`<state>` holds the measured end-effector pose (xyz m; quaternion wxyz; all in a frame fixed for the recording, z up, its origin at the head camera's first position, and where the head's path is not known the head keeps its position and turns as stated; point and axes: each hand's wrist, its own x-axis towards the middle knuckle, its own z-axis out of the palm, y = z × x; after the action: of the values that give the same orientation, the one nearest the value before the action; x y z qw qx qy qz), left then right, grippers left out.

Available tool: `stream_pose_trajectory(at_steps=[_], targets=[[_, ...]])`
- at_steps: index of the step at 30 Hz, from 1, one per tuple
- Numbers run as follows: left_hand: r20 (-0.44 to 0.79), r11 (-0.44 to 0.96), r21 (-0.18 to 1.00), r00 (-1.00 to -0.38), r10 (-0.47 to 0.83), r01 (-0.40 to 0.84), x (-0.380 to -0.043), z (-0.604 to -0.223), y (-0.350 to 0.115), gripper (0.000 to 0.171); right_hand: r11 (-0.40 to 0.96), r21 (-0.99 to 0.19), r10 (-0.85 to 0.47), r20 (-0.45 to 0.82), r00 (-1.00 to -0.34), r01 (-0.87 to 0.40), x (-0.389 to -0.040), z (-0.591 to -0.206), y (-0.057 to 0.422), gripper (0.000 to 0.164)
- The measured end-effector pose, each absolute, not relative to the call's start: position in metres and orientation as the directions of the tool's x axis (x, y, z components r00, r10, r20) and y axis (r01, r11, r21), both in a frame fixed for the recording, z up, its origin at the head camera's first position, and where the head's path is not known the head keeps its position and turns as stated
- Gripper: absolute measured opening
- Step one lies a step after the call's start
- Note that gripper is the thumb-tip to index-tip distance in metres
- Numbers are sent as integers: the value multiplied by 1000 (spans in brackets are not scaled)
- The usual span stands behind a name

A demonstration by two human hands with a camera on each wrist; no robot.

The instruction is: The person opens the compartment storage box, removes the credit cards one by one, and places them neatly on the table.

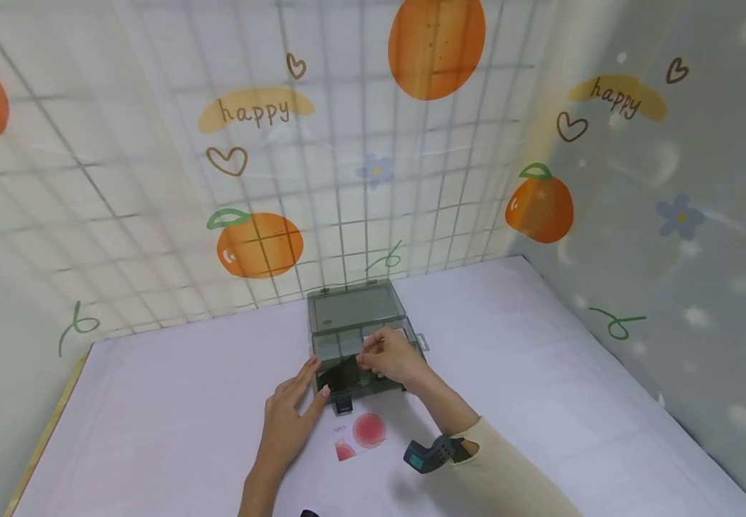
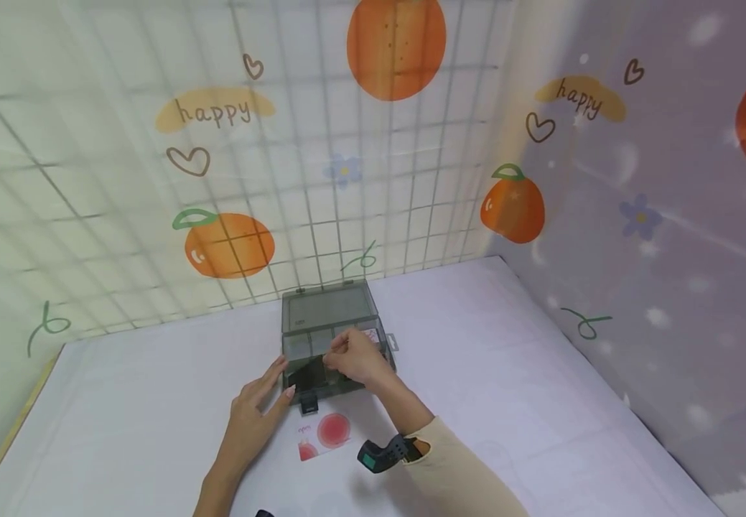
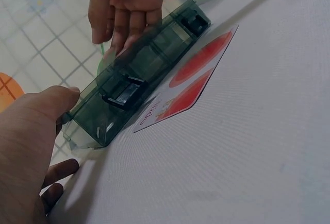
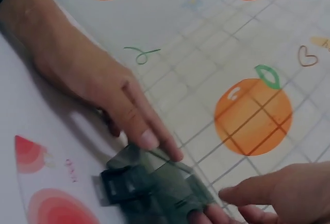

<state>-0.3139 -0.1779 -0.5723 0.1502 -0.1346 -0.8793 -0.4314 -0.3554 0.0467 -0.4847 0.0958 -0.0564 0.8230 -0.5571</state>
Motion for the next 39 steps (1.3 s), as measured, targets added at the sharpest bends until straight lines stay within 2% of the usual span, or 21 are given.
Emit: stream_pose_trajectory(at_steps=[6, 14, 25, 32, 39], targets=[[384, 587, 720, -917, 108, 371, -315, -571, -176, 56, 484, -871, -264, -49, -963, -89, -355, -495, 37, 19], [405, 581, 712, -907, 118, 394, -315, -573, -170, 55, 605, -777, -207, 56, -977, -173, -354, -490, 44, 20], [401, 587, 708, -908, 121, 392, -314, -572, -173, 57, 536, -840, -118, 21, -993, -81, -353, -471, 82, 20], [422, 594, 695, -899, 119, 405, -313, -572, -177, 55, 410, -912, -37, -21, -999, 4, -346, -469, 99, 20], [430, 587, 695, -894, 121, 414, -314, -572, -178, 55, 386, -922, 4, -37, -999, 36, -337, -472, 112, 20]])
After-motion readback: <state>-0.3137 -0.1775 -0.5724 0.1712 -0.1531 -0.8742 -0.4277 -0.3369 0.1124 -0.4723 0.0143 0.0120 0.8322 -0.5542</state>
